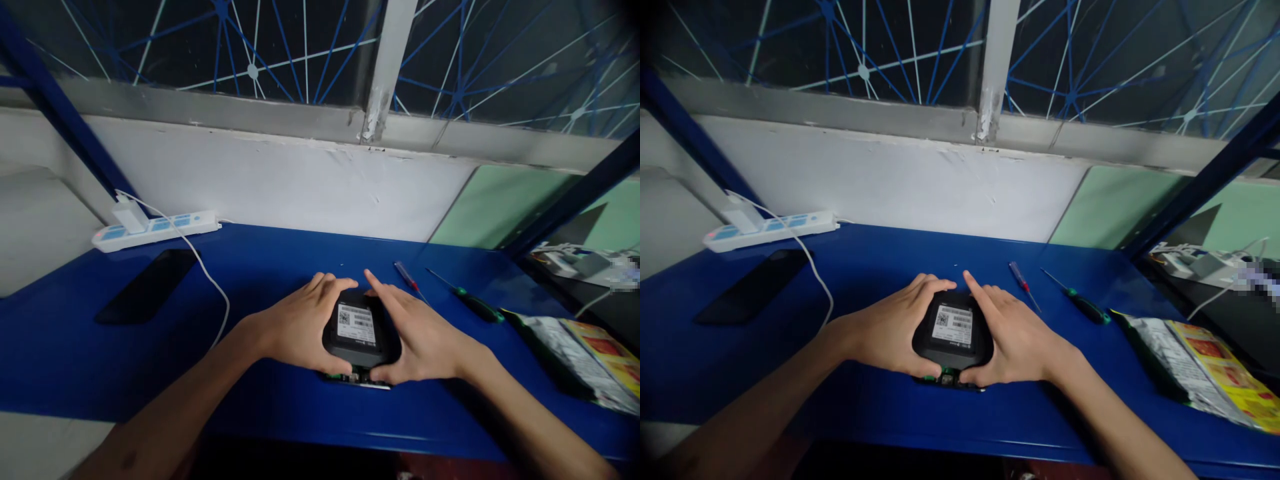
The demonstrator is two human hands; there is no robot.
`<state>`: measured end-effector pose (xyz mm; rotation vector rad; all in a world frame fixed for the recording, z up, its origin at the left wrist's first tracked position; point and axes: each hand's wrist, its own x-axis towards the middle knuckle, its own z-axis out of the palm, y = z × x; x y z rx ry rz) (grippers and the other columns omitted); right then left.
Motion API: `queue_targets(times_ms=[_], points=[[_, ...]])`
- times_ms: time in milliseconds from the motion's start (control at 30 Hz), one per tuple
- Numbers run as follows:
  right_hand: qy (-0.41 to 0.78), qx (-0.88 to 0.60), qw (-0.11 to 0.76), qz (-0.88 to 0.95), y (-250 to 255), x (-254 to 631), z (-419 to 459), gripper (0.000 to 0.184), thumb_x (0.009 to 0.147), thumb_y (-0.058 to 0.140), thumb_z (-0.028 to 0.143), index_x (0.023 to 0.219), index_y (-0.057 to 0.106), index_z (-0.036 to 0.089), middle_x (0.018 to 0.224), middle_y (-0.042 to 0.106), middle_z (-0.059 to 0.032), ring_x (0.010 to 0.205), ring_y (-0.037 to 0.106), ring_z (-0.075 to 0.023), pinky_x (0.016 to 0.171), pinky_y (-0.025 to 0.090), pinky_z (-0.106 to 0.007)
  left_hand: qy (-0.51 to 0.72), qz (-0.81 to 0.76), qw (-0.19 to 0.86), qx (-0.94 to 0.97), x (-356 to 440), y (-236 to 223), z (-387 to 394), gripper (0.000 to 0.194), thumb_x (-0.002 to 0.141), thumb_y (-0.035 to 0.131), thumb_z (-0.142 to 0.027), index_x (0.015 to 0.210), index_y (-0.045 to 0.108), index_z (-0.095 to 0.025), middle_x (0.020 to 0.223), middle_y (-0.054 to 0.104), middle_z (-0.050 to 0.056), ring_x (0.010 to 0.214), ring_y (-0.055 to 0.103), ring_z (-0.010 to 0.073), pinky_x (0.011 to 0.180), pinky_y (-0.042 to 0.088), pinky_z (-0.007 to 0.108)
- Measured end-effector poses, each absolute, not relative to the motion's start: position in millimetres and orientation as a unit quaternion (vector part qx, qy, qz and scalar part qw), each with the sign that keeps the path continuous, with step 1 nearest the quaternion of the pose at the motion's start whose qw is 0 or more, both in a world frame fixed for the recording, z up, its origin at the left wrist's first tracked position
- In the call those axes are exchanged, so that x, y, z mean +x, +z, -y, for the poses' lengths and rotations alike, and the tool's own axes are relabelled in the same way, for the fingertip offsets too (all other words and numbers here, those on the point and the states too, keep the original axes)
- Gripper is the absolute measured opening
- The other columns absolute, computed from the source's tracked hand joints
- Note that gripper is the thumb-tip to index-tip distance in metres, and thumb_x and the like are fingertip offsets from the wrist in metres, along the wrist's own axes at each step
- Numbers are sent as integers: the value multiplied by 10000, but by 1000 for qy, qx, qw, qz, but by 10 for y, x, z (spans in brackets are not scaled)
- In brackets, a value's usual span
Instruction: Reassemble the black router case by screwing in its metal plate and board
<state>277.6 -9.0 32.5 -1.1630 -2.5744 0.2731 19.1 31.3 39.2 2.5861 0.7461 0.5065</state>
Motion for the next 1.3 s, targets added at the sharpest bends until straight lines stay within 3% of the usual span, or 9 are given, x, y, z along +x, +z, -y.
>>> queue_targets(times_ms=[300, 633, 900, 1300], points=[[84, -407, 145, 898, 383, 2800, 166, 1455, 553, 833, 644, 1612, -34, 147, 1347, 601, -241, 1181, 618, -438, 937, 545, -611, 166, -259, 183, 934, 223, 344, -268, 1088, 505, 825, -651, 1410, 396, -227, 1225, 547, 139, 1167, 527, 422, 984, 453, 642], [78, -420, 105, 898, 346, 2779, 184, 1486, 522, 842, 673, 1613, -25, 155, 1417, 539, -275, 1236, 588, -465, 964, 541, -634, 105, -276, 174, 940, 271, 353, -227, 1114, 484, 854, -656, 1385, 430, -156, 1186, 540, 150, 1138, 532, 404, 993, 465, 602], [98, -431, 96, 892, 317, 2788, 190, 1471, 523, 828, 715, 1615, -3, 187, 1445, 516, -268, 1255, 577, -475, 980, 537, -627, 89, -280, 175, 940, 287, 374, -214, 1103, 468, 877, -570, 1397, 431, -176, 1174, 546, 127, 1114, 524, 385, 994, 463, 556], [154, -457, 71, 873, 336, 2785, 150, 1470, 562, 806, 729, 1608, -57, 161, 1449, 520, -282, 1276, 569, -455, 1035, 491, -618, 60, -302, 188, 933, 266, 422, -222, 1037, 560, 830, -558, 1428, 383, -208, 1207, 517, 107, 1144, 502, 351, 1002, 450, 505]])
